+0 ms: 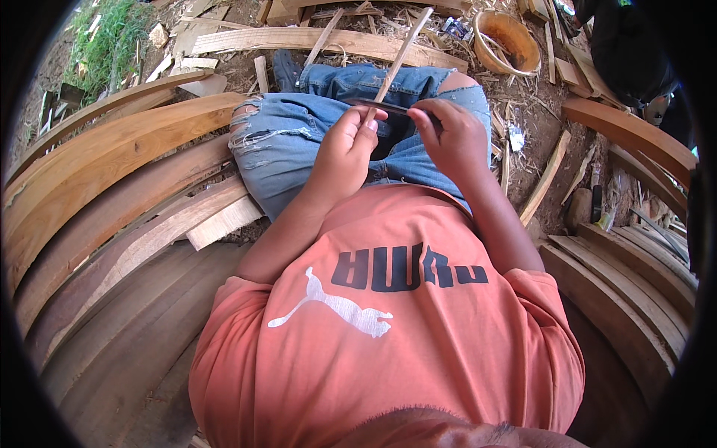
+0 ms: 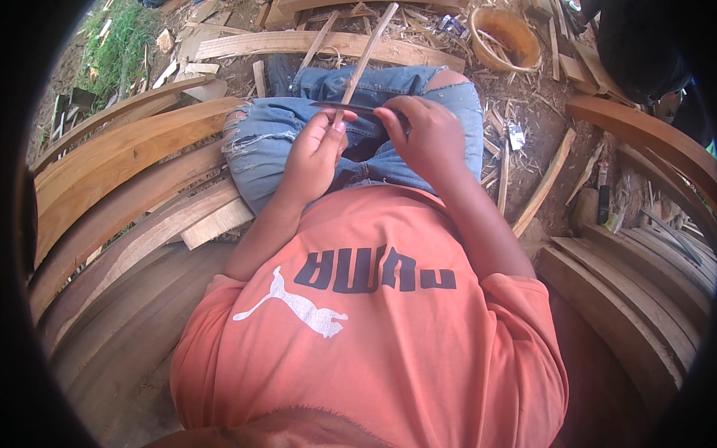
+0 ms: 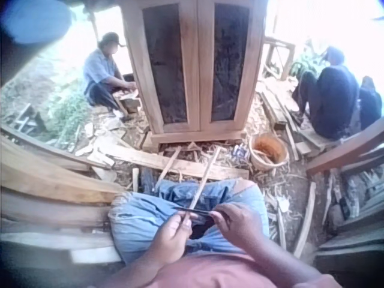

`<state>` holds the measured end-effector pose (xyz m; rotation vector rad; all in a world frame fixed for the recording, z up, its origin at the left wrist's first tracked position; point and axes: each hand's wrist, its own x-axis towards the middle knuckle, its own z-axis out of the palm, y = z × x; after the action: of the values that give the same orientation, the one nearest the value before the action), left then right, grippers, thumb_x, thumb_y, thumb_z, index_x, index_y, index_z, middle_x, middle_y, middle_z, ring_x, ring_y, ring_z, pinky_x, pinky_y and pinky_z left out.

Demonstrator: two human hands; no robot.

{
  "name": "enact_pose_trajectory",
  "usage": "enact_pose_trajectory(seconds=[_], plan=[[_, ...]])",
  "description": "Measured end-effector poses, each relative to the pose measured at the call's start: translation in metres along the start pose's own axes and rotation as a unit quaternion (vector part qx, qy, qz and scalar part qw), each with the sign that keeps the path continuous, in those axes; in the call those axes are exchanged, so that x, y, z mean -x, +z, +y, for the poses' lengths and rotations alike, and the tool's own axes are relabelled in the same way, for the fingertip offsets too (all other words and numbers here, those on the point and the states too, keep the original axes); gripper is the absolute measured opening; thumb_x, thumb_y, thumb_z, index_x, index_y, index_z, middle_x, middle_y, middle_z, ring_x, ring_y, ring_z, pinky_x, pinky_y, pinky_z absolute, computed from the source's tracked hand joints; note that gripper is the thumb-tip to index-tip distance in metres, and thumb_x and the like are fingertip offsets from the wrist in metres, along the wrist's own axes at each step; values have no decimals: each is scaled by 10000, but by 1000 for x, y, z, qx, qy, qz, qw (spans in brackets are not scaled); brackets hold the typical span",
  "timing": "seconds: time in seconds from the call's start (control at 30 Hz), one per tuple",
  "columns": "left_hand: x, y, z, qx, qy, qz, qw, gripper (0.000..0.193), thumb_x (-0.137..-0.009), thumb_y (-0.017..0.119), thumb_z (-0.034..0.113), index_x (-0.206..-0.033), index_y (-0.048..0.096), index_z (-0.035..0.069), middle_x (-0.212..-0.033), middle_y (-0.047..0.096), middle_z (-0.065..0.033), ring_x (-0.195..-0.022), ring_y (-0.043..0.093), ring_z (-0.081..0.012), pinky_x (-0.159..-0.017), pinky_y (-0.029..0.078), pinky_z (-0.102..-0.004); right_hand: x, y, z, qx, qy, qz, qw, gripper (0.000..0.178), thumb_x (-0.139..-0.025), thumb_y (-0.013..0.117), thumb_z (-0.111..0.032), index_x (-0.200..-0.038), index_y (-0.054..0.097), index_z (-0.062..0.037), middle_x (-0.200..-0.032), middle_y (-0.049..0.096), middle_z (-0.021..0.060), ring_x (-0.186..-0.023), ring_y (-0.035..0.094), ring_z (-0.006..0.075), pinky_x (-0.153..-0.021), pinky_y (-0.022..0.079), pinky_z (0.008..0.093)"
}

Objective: The person sits on the ground and uses a knife to shave and shape a thin wooden stick. They hold the stick in the left hand and repeatedly scrape the blade along its length, rotating the stick to work different sides.

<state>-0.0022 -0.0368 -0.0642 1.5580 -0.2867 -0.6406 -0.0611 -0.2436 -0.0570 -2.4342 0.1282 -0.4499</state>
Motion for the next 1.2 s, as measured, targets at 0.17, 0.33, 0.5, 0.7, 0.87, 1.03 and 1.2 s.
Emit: enact_pose_trajectory(seconds=[0.17, 0.33, 0.5, 0.7, 0.87, 1.03, 1.2], plan=[[0, 5, -3, 9, 12, 11, 1000, 203, -1133, 505, 161, -1192, 651, 32, -823, 534, 33, -744, 484, -58, -668, 436, -251, -4, -1, 1, 8, -95, 41, 995, 226, -928, 810, -305, -926, 773, -81, -819, 704, 86, -726, 688, 316, -652, 536, 434], [2, 5, -2, -26, 38, 31, 998, 228, -1137, 504, 184, -1166, 657, 18, -799, 531, 27, -719, 472, -67, -654, 424, -266, -2, -4, -9, -100, 33, -42, 994, 194, -931, 819, -204, -961, 765, -21, -858, 707, 122, -716, 668, 272, -685, 534, 363], [2, 0, -7, -88, 48, 46, 994, 273, -1144, 502, 209, -1142, 690, 11, -802, 549, 27, -714, 465, -71, -649, 408, -267, 6, 5, -1, -165, 75, -85, 980, 302, -915, 843, -281, -992, 750, -5, -858, 711, 143, -749, 686, 319, -689, 537, 402], [2, 7, 6, -172, 106, 71, 977, 206, -1117, 533, 167, -1116, 666, 9, -718, 599, -74, -615, 531, -144, -602, 461, -341, -2, -1, -5, -60, 57, -48, 995, 374, -940, 807, -375, -984, 731, -12, -836, 709, 161, -745, 694, 353, -673, 539, 446], [4, 9, 13, -236, 127, 91, 959, 193, -1107, 526, 150, -1116, 661, 12, -774, 671, -170, -657, 658, -317, -618, 497, -420, 0, -1, -6, -24, 36, -34, 998, 389, -958, 777, -422, -949, 714, -38, -792, 690, 143, -709, 681, 354, -642, 527, 450], [8, 10, 19, -278, 123, 87, 949, 171, -1095, 527, 129, -1105, 638, 0, -861, 715, -232, -774, 705, -435, -654, 518, -486, -2, -1, -5, 41, -14, 10, 999, 382, -967, 768, -425, -929, 704, -51, -770, 676, 136, -673, 665, 339, -627, 515, 451], [7, 12, 19, -294, 132, 81, 943, 156, -1089, 528, 117, -1111, 621, -7, -903, 726, -240, -798, 705, -452, -658, 520, -496, -3, 2, -3, 72, -13, 16, 997, 432, -950, 768, -483, -887, 693, -63, -706, 652, 105, -641, 658, 331, -600, 509, 434]])
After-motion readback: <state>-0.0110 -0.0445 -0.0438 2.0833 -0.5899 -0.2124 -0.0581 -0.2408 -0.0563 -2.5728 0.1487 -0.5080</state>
